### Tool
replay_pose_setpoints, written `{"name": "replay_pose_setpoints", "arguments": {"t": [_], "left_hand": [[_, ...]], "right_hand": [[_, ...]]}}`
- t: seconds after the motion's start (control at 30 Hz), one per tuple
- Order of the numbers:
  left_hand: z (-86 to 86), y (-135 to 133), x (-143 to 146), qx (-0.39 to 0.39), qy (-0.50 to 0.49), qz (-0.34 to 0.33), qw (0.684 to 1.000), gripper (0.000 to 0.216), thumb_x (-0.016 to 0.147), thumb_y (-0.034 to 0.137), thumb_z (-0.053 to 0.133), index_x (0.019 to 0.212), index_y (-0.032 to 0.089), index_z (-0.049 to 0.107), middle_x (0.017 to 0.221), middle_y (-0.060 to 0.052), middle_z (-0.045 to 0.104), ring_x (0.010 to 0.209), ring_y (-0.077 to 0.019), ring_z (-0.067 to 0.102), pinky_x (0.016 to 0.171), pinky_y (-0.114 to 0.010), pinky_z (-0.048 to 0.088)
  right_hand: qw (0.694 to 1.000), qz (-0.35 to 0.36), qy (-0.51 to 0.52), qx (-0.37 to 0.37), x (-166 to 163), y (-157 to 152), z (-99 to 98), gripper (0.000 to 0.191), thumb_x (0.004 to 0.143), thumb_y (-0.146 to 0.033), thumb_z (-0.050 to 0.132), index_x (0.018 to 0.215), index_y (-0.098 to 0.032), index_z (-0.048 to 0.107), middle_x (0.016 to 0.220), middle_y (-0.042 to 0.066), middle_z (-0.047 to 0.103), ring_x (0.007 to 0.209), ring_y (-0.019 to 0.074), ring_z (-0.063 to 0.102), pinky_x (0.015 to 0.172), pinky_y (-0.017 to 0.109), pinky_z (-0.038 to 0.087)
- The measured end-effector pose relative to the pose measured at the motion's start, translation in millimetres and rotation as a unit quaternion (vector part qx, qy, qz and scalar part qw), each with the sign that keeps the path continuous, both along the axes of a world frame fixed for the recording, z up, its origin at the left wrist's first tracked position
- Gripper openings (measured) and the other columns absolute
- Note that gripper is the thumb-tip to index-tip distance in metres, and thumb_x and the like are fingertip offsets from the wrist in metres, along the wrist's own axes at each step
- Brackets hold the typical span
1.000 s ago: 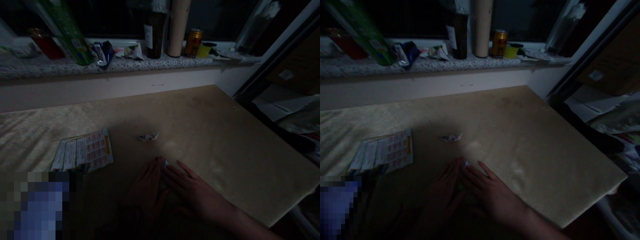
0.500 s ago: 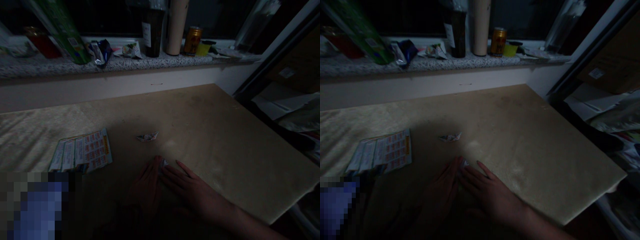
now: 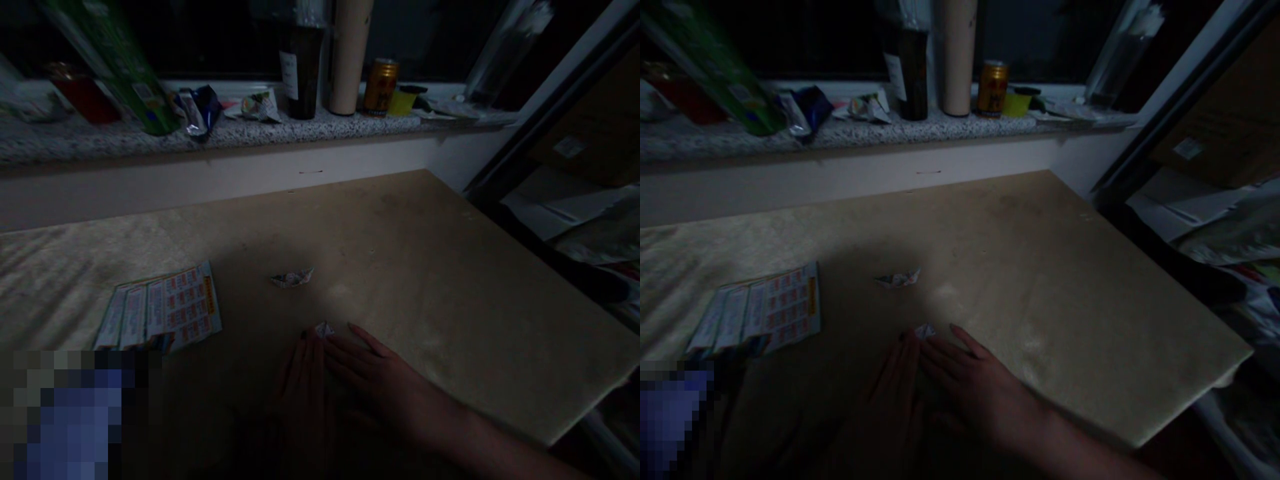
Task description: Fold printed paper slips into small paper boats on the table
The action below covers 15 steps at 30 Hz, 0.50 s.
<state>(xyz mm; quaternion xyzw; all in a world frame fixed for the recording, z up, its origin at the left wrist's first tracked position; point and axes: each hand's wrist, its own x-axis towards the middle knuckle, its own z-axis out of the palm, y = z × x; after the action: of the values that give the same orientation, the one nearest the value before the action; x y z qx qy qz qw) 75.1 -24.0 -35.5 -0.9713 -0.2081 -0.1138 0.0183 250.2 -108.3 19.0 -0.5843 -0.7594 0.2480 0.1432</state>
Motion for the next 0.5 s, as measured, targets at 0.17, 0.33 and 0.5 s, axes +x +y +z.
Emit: {"name": "replay_pose_setpoints", "arguments": {"t": [0.17,0.33,0.5], "left_hand": [[-9.2,-24,-12,-0.006,-0.025,0.037,0.999,0.072,0.086,0.026,0.034,0.146,0.008,-0.001,0.137,-0.016,0.045,0.123,-0.0306,0.044,0.1,-0.047,0.033],[-9.4,-26,-15,-0.015,-0.016,0.013,1.0,0.074,0.081,0.025,0.035,0.146,0.007,0.003,0.138,-0.016,0.044,0.126,-0.0308,0.039,0.1,-0.047,0.031],[-9.7,-25,-17,-0.022,-0.019,0.019,0.999,0.075,0.079,0.031,0.039,0.145,0.009,0.011,0.14,-0.016,0.041,0.126,-0.0323,0.039,0.102,-0.049,0.027]], "right_hand": [[1.0,-0.008,0.004,-0.011,0,0,-1.0,0.066,0.089,-0.024,0.049,0.145,-0.023,0.014,0.149,0.002,0.026,0.137,0.0158,0.02,0.115,0.039,0.0],[0.998,-0.054,0.026,-0.01,2,2,2.4,0.062,0.088,-0.016,0.045,0.144,-0.016,0.018,0.145,0.006,0.036,0.131,0.0138,0.034,0.116,0.037,0.007],[0.996,-0.07,-0.015,0.051,5,4,-4.2,0.058,0.088,-0.017,0.045,0.142,-0.017,0.024,0.147,0.008,0.03,0.136,0.0193,0.025,0.114,0.045,0.01]]}}
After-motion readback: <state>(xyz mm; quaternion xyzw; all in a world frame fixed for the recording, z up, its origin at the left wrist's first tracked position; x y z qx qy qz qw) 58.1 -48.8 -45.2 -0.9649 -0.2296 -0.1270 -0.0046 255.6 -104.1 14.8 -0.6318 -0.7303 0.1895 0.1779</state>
